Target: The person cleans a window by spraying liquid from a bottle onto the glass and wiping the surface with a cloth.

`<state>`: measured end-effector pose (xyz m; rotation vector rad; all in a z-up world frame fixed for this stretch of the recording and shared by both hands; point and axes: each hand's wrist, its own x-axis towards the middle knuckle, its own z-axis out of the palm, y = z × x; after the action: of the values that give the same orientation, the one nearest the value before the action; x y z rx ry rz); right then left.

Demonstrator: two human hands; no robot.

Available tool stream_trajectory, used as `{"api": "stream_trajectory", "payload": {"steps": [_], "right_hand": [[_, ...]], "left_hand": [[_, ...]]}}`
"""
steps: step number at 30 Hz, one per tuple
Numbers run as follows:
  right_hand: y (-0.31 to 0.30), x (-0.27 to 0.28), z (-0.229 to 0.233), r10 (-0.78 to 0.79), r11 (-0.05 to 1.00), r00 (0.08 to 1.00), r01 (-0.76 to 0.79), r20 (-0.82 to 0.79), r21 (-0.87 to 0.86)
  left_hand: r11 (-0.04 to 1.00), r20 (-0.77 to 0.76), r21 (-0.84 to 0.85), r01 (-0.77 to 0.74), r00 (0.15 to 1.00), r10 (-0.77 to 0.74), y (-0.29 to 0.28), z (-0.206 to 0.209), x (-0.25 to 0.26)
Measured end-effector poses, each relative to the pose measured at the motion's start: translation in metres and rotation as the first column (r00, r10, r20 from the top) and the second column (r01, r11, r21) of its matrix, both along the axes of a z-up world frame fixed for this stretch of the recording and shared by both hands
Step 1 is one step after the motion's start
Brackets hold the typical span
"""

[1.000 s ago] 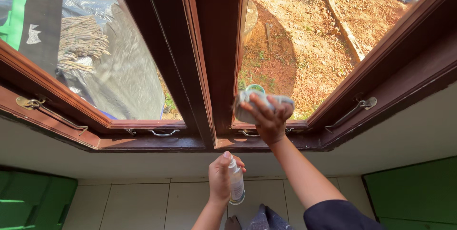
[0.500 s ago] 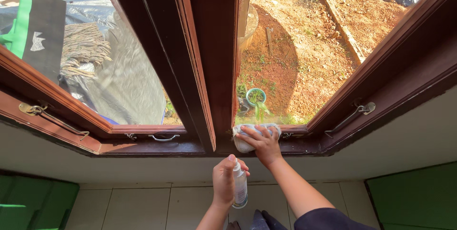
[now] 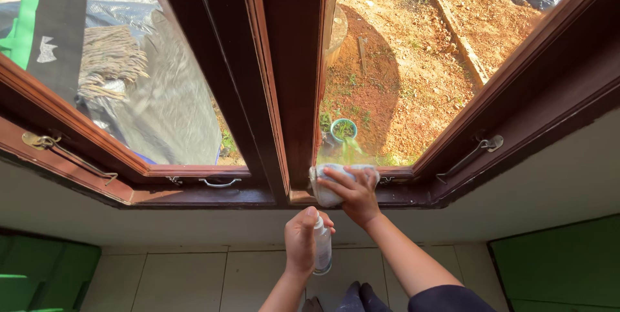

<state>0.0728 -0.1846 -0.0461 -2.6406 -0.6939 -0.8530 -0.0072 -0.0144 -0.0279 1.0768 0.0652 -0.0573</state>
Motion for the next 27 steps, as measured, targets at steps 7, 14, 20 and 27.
{"api": "stream_trajectory", "payload": {"steps": [7,14,20,27], "right_hand": [[0.005,0.019,0.094,-0.057,0.979,0.873,-0.047,0.485,0.201],[0.018,0.048,0.107,-0.175,0.982,0.788,0.099,0.591,0.159],[0.012,0.048,0.06,-0.143,0.99,0.806,0.12,0.574,0.078],[0.003,0.039,0.007,-0.085,0.994,0.861,0.109,0.501,-0.02]], "left_hand": [[1.0,0.014,0.01,0.023,1.0,-0.023,0.0,0.002,-0.002],[0.999,0.009,-0.035,0.028,1.0,-0.028,0.003,0.003,0.003],[1.0,0.005,-0.018,0.013,1.0,-0.013,0.009,-0.001,0.006],[0.999,-0.03,-0.043,0.013,0.999,-0.014,0.013,-0.004,0.005]]}}
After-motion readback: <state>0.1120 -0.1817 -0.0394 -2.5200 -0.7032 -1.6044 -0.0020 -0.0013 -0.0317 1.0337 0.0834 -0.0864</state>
